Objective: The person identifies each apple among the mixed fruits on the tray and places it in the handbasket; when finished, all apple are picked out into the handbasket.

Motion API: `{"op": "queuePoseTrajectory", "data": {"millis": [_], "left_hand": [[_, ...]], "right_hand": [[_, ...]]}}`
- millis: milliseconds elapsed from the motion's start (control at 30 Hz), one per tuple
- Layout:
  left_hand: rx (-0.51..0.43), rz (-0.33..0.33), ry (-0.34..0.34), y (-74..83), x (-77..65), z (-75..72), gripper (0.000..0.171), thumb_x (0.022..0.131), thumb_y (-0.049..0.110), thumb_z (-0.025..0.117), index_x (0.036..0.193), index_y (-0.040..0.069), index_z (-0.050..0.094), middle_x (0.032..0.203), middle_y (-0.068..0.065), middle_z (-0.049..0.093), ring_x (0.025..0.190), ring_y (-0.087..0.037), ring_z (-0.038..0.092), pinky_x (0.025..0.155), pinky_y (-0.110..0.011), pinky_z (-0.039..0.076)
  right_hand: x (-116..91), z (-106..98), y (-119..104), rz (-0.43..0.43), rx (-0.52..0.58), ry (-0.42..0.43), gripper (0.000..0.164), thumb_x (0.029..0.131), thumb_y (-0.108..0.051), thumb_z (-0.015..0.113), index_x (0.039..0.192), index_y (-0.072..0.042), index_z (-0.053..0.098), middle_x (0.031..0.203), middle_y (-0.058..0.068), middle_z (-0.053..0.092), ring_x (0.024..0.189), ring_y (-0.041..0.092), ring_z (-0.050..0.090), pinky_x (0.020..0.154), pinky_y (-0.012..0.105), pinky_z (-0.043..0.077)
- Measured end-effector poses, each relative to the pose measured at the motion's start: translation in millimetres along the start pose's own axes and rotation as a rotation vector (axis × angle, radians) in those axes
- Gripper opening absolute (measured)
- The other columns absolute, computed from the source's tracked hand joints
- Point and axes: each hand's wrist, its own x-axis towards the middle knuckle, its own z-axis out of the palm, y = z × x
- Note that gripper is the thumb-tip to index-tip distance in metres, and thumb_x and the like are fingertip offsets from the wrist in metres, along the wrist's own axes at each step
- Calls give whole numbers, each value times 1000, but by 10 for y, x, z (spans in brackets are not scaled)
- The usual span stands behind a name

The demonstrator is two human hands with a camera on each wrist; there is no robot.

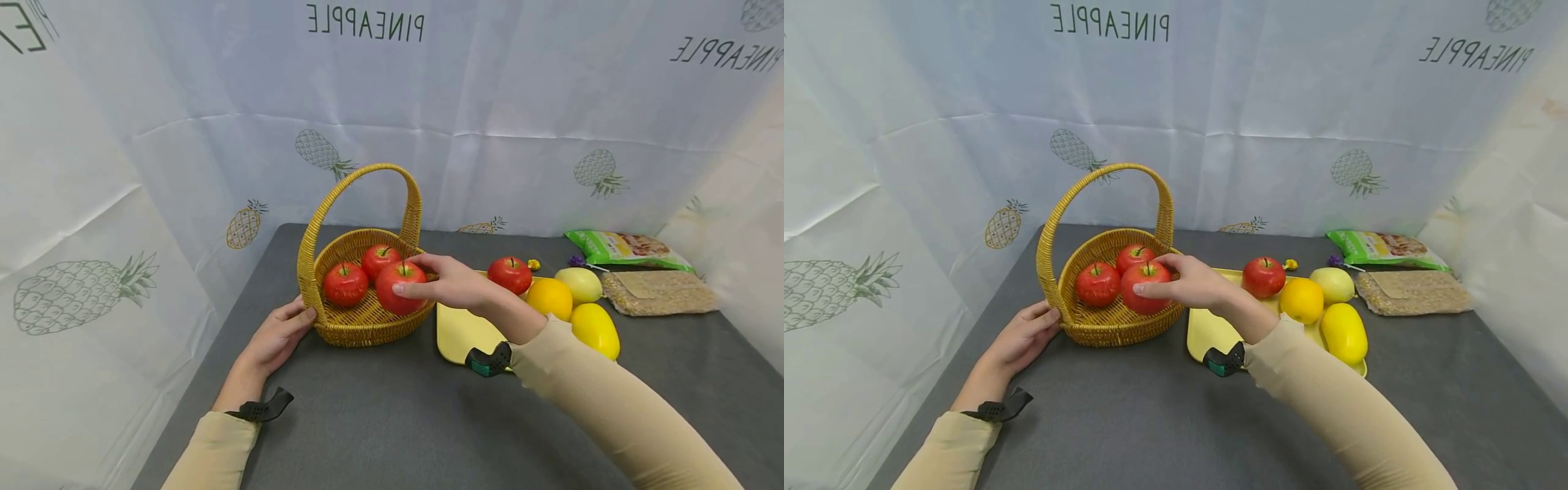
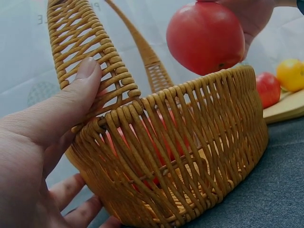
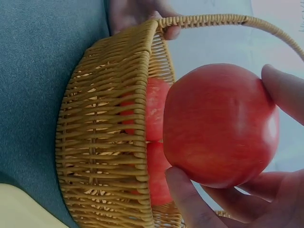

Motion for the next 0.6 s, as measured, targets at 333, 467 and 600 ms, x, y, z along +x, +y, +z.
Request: {"op": "queuePoseTrajectory", "data": {"millis": [333, 467, 600], "left_hand": [[-2, -3, 5, 7, -1, 9, 28, 109, 14, 55, 132, 16, 70, 171, -14, -1, 155, -31, -10, 108, -18, 38], [-3, -1, 7, 1, 1, 10, 28, 109, 14, 55, 132, 15, 71, 170, -15, -2, 155, -31, -10, 108, -18, 38], [-7, -1, 11, 2, 1, 10, 28, 109, 14, 55, 132, 15, 71, 170, -15, -1, 155, -31, -10, 108, -18, 38]], "right_hand": [[97, 53, -30, -5, 59, -61, 69, 92, -40, 76, 149, -13, 49, 134, 7, 57, 121, 26, 54, 96, 44, 52], [137, 42, -47, 4, 130, -86, 66, 92, -35, 77, 147, -11, 50, 134, 9, 57, 121, 28, 55, 95, 44, 54], [175, 41, -60, 15, 151, -97, 66, 90, -34, 78, 146, -11, 50, 134, 9, 57, 121, 29, 55, 95, 43, 55]]}}
